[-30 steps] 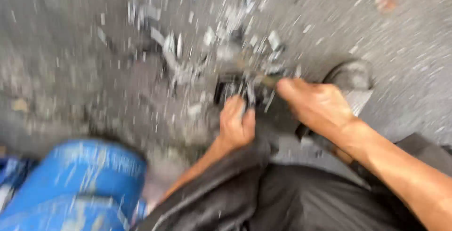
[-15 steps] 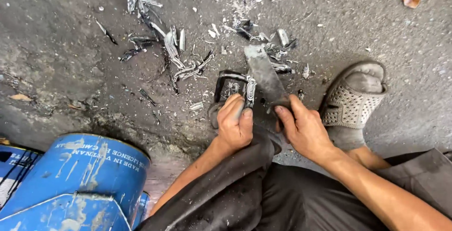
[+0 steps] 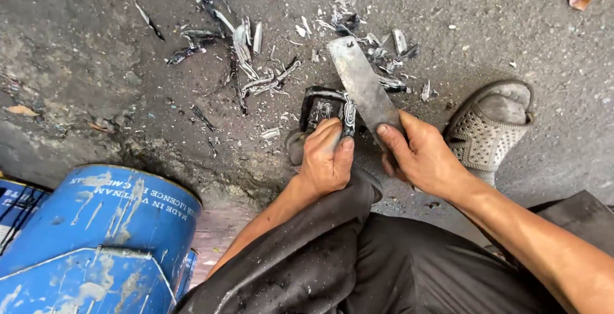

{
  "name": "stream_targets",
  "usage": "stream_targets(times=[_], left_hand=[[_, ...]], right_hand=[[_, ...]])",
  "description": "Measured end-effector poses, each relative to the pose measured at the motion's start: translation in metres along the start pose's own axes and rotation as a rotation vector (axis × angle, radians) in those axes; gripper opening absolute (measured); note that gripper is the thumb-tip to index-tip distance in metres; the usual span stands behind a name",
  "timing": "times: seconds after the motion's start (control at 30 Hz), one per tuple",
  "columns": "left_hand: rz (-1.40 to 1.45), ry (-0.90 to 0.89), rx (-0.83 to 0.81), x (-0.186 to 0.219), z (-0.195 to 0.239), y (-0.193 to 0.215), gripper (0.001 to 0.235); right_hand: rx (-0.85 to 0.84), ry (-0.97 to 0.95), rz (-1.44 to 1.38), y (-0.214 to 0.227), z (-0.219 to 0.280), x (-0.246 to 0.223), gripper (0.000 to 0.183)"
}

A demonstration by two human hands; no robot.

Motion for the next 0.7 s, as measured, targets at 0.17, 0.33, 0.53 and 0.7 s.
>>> stream_targets(times=[0.17,0.33,0.53,0.7], left_hand=[[-0.014,0.005,0.061,-0.003,0.005,0.003,0.024],[-0.028,-0.025,0.064,0.002,0.005,0.007,0.029],[-0.025,0.038,0.106,-0.006,0.008,0.009,0.035],[-0.018,0.177,0.081,-0.012,0.012,0.012,0.044]], right_hand=[[-0.102,-0.210,-0.314,-0.008,0.008,-0.020,0.027],[-0.181,-0.285,-0.734,0.003,0.024,-0.037,0.032],[0.054,-0.120,0.012,0.032,0.017,-0.036,0.023],[0.010,-0.063,0.177,0.019,0.024,-0.031,0.020]])
Point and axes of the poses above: each hand's wrist, its own z-axis away from the middle knuckle, its own y-axis out of the back of the hand, x = y × z, the point moved 8 cm from there along -z, towards the middle knuckle, and after that the axes turned 10 degrees about y, right-handed, at the moved point
